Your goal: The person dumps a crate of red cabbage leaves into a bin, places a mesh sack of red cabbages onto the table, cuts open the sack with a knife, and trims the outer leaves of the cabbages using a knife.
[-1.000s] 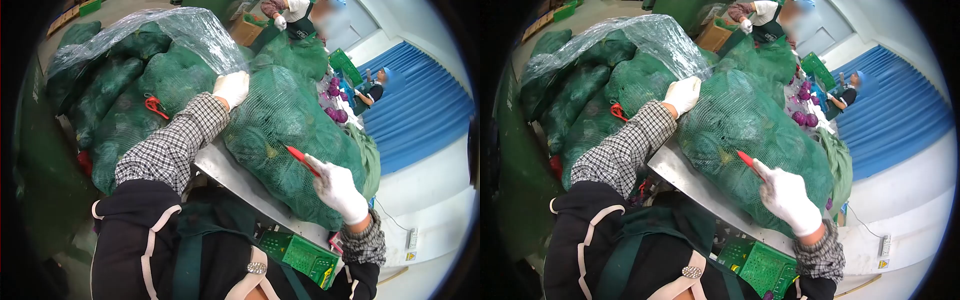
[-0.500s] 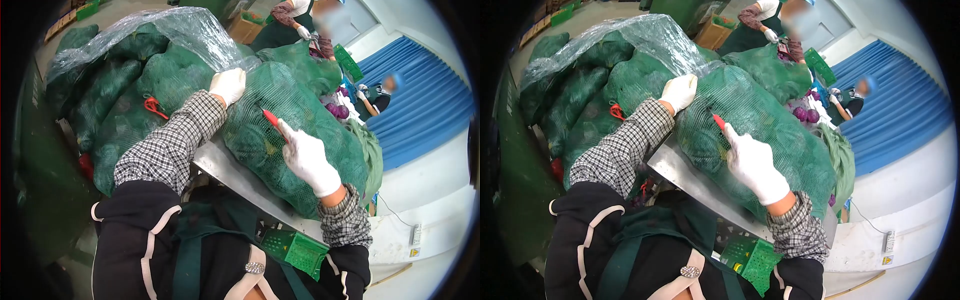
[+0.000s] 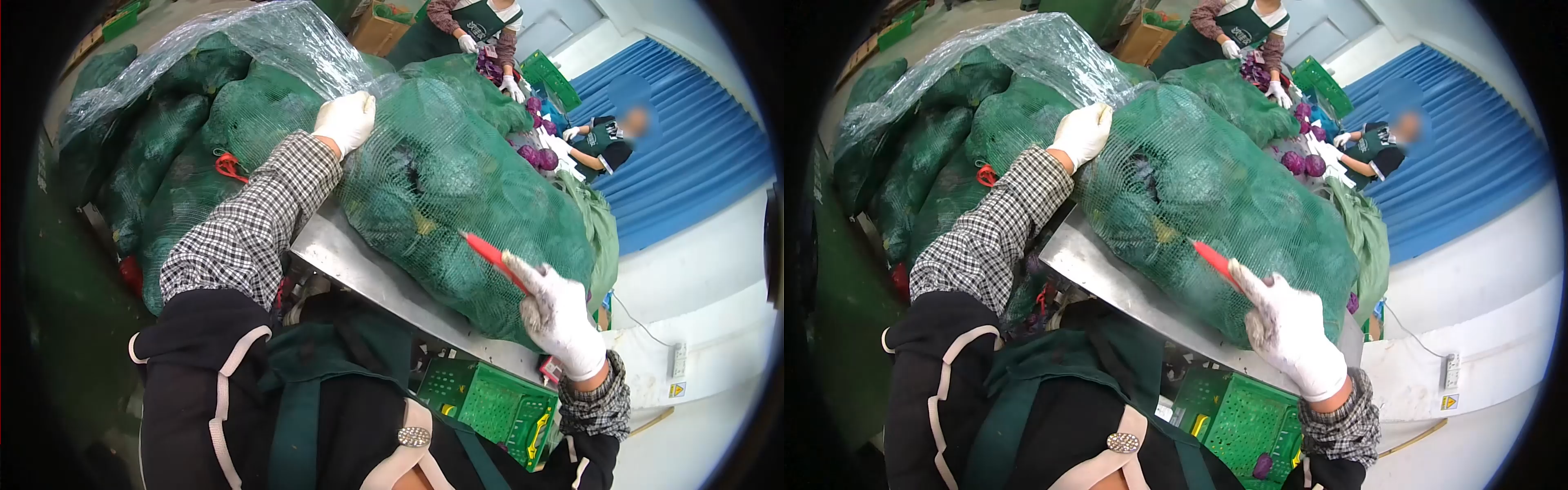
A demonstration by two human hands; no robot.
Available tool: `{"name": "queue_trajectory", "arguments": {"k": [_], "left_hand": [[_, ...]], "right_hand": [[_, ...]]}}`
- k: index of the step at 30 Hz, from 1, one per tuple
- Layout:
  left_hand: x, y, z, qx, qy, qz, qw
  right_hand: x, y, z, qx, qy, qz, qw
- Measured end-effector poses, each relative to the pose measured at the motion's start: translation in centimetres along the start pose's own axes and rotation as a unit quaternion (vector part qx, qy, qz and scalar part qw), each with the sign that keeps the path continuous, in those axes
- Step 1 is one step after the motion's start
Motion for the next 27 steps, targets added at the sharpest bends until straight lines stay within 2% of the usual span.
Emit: {"name": "queue_trajectory", "arguments": {"k": [1, 4, 5, 8, 12, 14, 16, 18, 20, 21, 24, 26, 27], "left_hand": [[0.1, 0.0, 0.0, 0.003, -0.002, -0.002, 1.0], [0.0, 0.2, -0.1, 0.001, -0.003, -0.008, 1.0], [-0.1, 0.2, 0.0, -0.001, -0.004, -0.01, 1.0], [-0.2, 0.1, 0.0, -0.009, -0.001, 0.003, 1.0], [-0.2, 0.2, -0.1, -0.007, -0.006, 0.002, 1.0], [-0.1, 0.2, 0.1, -0.005, -0.01, 0.003, 1.0], [-0.1, 0.6, 0.1, 0.0, -0.02, -0.003, 1.0], [0.3, 0.5, 0.3, 0.017, -0.023, -0.014, 0.999], [0.3, 0.3, 0.2, 0.015, -0.012, 0.001, 1.0], [0.3, 0.1, 0.3, 0.0, 0.028, 0.015, 0.999], [0.0, -3.1, -0.4, 0.148, -0.069, 0.117, 0.98], [-0.6, -8.7, -2.7, 0.321, 0.003, 0.047, 0.946], [-0.1, -11.0, -3.9, 0.397, 0.029, 0.073, 0.914]], "right_hand": [[-0.1, 0.4, 1.0, -0.042, -0.06, 0.016, 0.997], [1.1, 0.7, 4.7, -0.046, -0.099, -0.024, 0.994], [2.2, 0.2, 5.8, -0.084, -0.134, -0.049, 0.986], [4.5, -0.8, 6.4, -0.072, -0.059, -0.069, 0.993], [3.3, -2.5, 1.3, 0.023, 0.062, -0.132, 0.989], [1.8, -3.7, -2.1, 0.054, 0.084, -0.147, 0.984], [0.1, -4.2, -5.3, 0.126, 0.117, -0.188, 0.967], [-0.1, -5.2, -8.9, 0.166, 0.114, -0.164, 0.966], [-0.7, -4.5, -9.4, 0.141, 0.023, -0.082, 0.986], [-0.9, -4.1, -9.1, 0.142, 0.021, -0.087, 0.986], [-0.9, -3.0, -7.1, 0.119, 0.0, -0.099, 0.988], [0.5, -3.7, -5.6, 0.067, -0.019, -0.103, 0.992], [1.3, -4.2, -4.9, 0.057, -0.018, -0.109, 0.992]]}}
Point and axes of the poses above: each hand's wrist, its own z-axis towards the middle knuckle, its own x-axis out of the palm, y = z × x, the point moved 2 cm from there along z, towards the middle knuckle, and after that the axes turned 13 degrees about y, right-handed, at the moved point
